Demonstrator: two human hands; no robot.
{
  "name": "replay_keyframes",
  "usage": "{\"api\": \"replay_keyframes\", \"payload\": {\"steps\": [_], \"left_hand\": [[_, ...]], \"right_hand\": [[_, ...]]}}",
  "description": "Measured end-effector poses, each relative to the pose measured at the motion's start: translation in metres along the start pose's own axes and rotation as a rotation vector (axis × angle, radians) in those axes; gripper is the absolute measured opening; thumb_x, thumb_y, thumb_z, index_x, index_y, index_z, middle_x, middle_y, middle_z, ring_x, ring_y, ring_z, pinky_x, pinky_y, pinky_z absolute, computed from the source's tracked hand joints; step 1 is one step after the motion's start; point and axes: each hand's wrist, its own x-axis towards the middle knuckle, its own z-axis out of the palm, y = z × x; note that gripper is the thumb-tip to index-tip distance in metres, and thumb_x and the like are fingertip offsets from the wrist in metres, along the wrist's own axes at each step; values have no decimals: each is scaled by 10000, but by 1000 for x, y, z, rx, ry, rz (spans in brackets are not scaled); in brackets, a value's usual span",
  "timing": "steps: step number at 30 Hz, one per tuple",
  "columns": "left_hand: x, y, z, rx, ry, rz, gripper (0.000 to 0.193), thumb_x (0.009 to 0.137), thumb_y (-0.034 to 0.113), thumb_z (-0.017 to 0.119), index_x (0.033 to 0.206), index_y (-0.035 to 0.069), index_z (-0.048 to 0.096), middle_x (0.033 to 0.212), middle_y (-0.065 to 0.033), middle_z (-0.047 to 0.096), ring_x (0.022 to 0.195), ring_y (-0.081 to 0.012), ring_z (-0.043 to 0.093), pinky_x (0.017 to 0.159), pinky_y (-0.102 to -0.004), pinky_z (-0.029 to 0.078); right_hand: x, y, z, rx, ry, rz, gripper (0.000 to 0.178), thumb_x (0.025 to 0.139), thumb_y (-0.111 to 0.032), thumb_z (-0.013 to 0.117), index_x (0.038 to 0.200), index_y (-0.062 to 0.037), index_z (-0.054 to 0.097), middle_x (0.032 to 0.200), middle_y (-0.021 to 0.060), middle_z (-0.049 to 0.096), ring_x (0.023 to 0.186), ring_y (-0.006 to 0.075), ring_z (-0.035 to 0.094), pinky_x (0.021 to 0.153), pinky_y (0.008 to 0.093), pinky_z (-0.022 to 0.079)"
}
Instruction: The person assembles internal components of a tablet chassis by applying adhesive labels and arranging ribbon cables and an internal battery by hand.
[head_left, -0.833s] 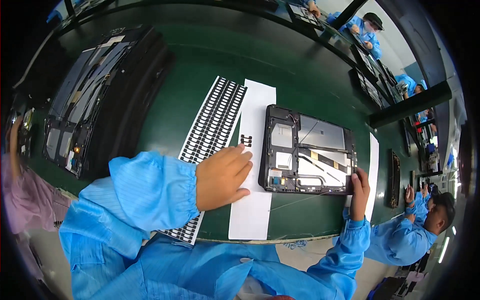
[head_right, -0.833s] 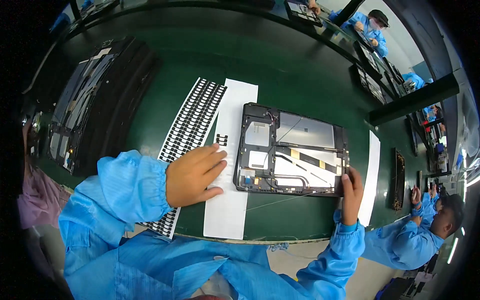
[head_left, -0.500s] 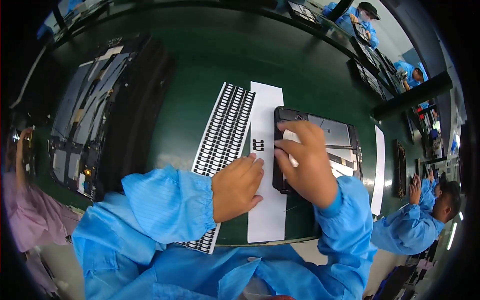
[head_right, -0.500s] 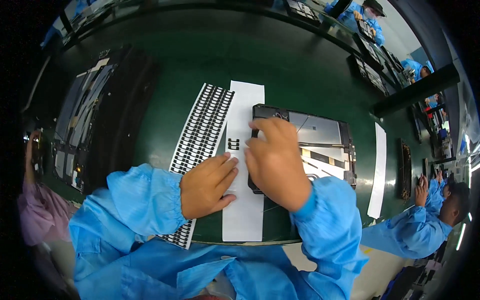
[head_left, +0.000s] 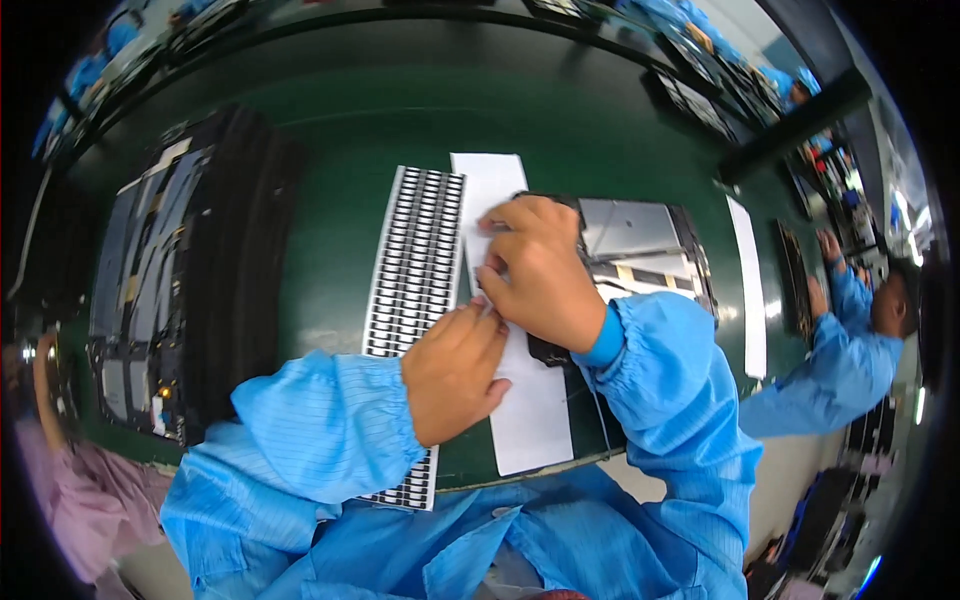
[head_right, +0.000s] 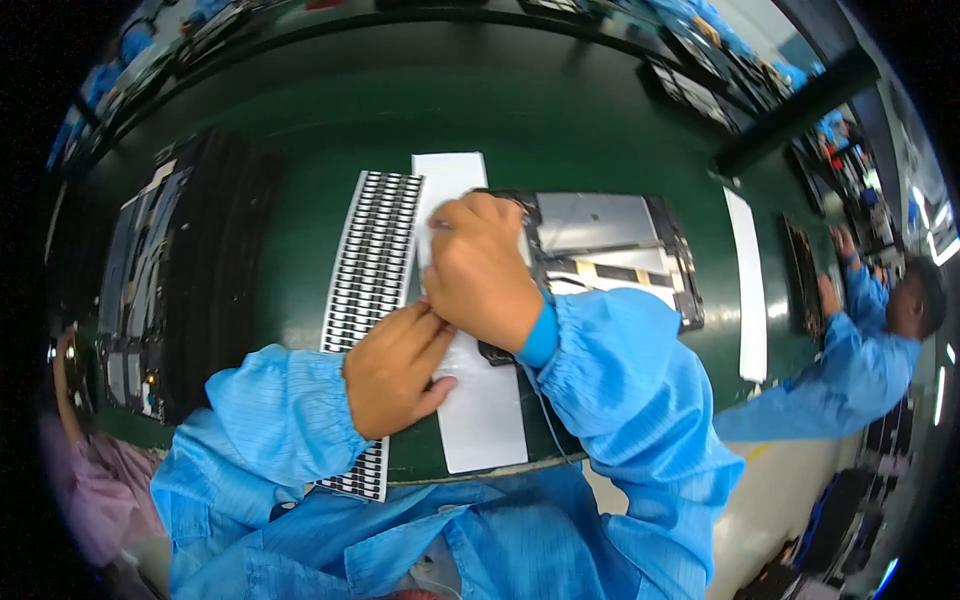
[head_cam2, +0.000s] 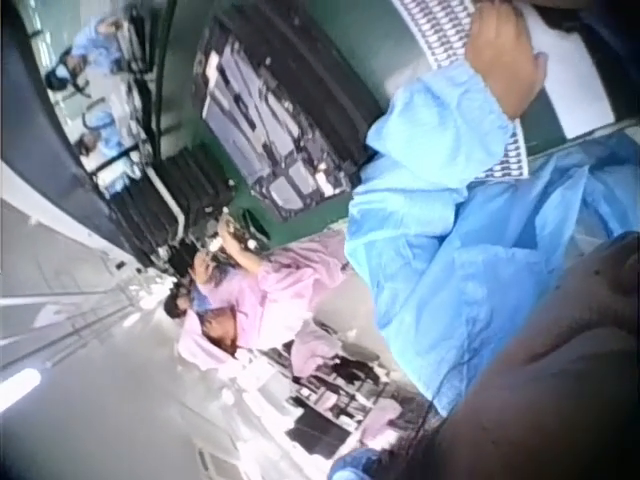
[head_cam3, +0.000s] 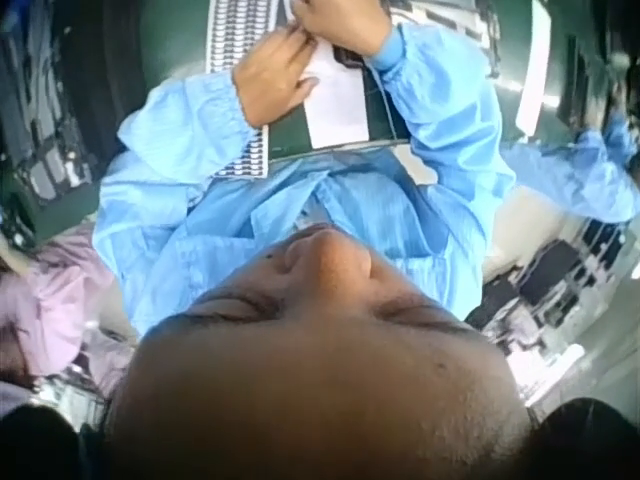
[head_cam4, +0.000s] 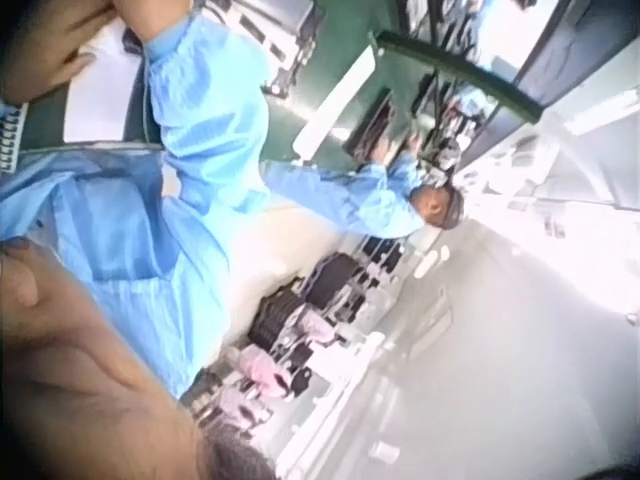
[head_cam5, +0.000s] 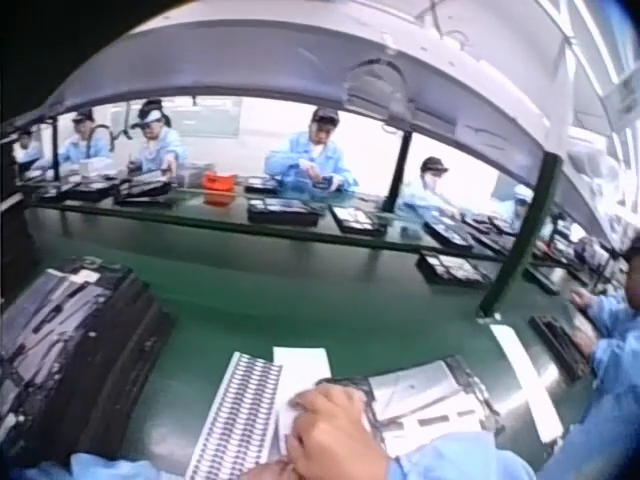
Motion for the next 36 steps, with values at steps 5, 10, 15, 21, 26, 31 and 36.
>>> {"api": "replay_keyframes", "payload": {"steps": [5,10,15,21,26,31,36], "left_hand": [[0,-1,-8,6,-58,5,484,622,109,681,1049,-60,528,1143,-205,492,1072,-350,471,901,-395,395],[10,12,-18,-111,-75,80,473,594,39,683,1036,-50,539,1130,-221,497,1060,-365,481,884,-434,406],[35,36,-10,-200,-19,296,419,562,29,680,960,-56,580,1074,-204,542,984,-351,534,833,-439,448],[45,30,25,-68,78,379,170,692,41,568,828,-51,614,1006,-169,581,955,-284,554,814,-383,455],[49,29,20,-63,5,391,193,683,53,555,836,-47,619,1015,-166,579,961,-277,559,815,-383,455],[49,28,13,-42,-29,372,204,684,62,547,840,-46,621,1011,-161,581,958,-274,561,815,-377,457],[49,29,11,-48,-55,329,244,610,35,644,850,-4,639,1014,-115,609,964,-257,566,848,-386,442]], "right_hand": [[-16,16,-68,378,94,237,28,695,-30,609,698,-17,585,960,110,582,918,237,519,791,328,390],[-102,30,-124,641,255,615,9,771,-1,567,774,-3,575,995,99,548,931,165,509,808,262,384],[-130,25,-121,634,133,678,30,746,13,580,772,4,569,1029,114,548,997,205,488,857,296,361],[-119,24,-104,512,30,553,71,704,-45,628,762,-39,588,1016,87,583,1074,270,466,921,374,277],[-115,23,-101,344,-23,540,77,678,-66,651,731,-58,596,987,67,597,1069,274,471,924,378,250],[-112,22,-103,427,1,562,72,672,-71,654,720,-64,601,989,63,598,1066,273,474,925,379,249],[-110,21,-104,372,-50,544,74,666,-73,652,723,-73,605,995,57,596,1068,275,474,921,391,248]]}}
